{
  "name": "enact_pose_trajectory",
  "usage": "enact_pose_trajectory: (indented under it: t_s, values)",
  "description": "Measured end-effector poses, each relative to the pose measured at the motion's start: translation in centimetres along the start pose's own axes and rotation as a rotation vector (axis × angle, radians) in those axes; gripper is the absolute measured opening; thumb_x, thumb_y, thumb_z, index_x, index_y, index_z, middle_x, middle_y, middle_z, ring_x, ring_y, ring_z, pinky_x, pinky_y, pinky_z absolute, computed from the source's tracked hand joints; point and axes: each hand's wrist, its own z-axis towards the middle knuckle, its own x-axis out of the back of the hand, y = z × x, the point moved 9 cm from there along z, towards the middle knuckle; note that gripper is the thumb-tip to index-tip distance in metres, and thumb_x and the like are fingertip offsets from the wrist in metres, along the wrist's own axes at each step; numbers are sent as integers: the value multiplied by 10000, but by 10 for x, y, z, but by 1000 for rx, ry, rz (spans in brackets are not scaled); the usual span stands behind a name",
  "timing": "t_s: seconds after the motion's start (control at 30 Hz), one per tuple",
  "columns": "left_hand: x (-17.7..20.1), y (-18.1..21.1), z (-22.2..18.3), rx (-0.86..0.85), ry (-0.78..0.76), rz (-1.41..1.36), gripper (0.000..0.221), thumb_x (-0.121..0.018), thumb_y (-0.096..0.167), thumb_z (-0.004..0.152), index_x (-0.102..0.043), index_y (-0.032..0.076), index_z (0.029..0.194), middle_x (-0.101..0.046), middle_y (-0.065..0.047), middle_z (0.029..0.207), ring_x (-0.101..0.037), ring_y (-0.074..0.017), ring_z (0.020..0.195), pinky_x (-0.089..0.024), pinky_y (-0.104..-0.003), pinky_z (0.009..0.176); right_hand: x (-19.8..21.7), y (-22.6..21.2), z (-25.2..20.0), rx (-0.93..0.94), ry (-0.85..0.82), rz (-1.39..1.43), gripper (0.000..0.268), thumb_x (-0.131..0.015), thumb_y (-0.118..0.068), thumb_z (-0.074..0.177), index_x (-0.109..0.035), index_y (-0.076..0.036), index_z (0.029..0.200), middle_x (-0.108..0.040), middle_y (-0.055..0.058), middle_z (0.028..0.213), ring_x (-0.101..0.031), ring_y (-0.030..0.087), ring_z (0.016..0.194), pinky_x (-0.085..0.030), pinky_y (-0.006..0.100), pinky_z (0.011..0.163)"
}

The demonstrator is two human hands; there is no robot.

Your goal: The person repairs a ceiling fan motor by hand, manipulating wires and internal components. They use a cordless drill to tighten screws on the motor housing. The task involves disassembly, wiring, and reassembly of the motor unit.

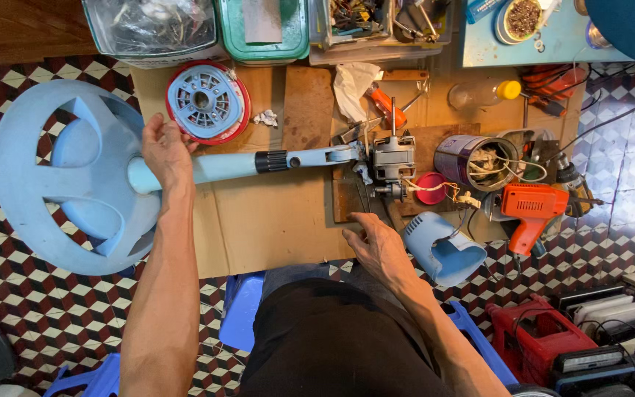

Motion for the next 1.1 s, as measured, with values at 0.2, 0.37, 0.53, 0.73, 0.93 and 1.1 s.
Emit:
enact_pose_trajectory:
  t_s: [0.2,0.37,0.53,0.73,0.93,1.1]
  values:
    - [4,29,-25,-52,-19,-5,438,-548,149,1038,-523,3,1451,-762,-129,1213,-718,-133,790,-598,-253,674,33,39,-30,-225,15,80,443,-683,-309,921,-646,-81,1299,-751,185,973,-739,281,858,-572,380,783]
    - [6,44,-87,-59,-68,-160,585,-564,342,1040,-444,8,1504,-709,-231,1267,-733,-186,782,-601,-282,687,83,44,-50,-147,69,102,442,-673,-301,960,-648,-75,1339,-743,162,919,-694,225,824,-545,343,763]
    - [-12,47,-188,14,-26,-95,642,-483,474,1043,-462,24,1501,-701,-220,1249,-726,-182,828,-610,-277,722,132,67,-69,-67,102,260,410,-650,-258,993,-643,-41,1341,-767,119,998,-725,147,945,-545,294,840]
    - [-96,-10,-320,119,-157,-40,536,-517,399,1050,-588,-3,1398,-720,-189,1180,-683,-155,823,-583,-271,701,205,127,-107,110,267,460,353,-603,-190,1052,-636,35,1321,-711,117,1225,-717,165,954,-578,273,813]
    - [-190,-78,-376,156,-267,12,437,-578,214,1013,-578,-5,1392,-743,-169,1171,-722,-157,851,-581,-254,701,240,193,-144,76,289,429,349,-605,-198,1039,-633,20,1311,-710,128,1152,-722,168,942,-597,294,802]
    - [-209,-118,-363,265,-241,17,460,-539,159,993,-544,4,1426,-738,-160,1191,-723,-172,851,-578,-263,690,248,207,-144,95,279,369,347,-601,-204,1040,-650,24,1298,-728,145,1100,-731,183,942,-595,304,832]
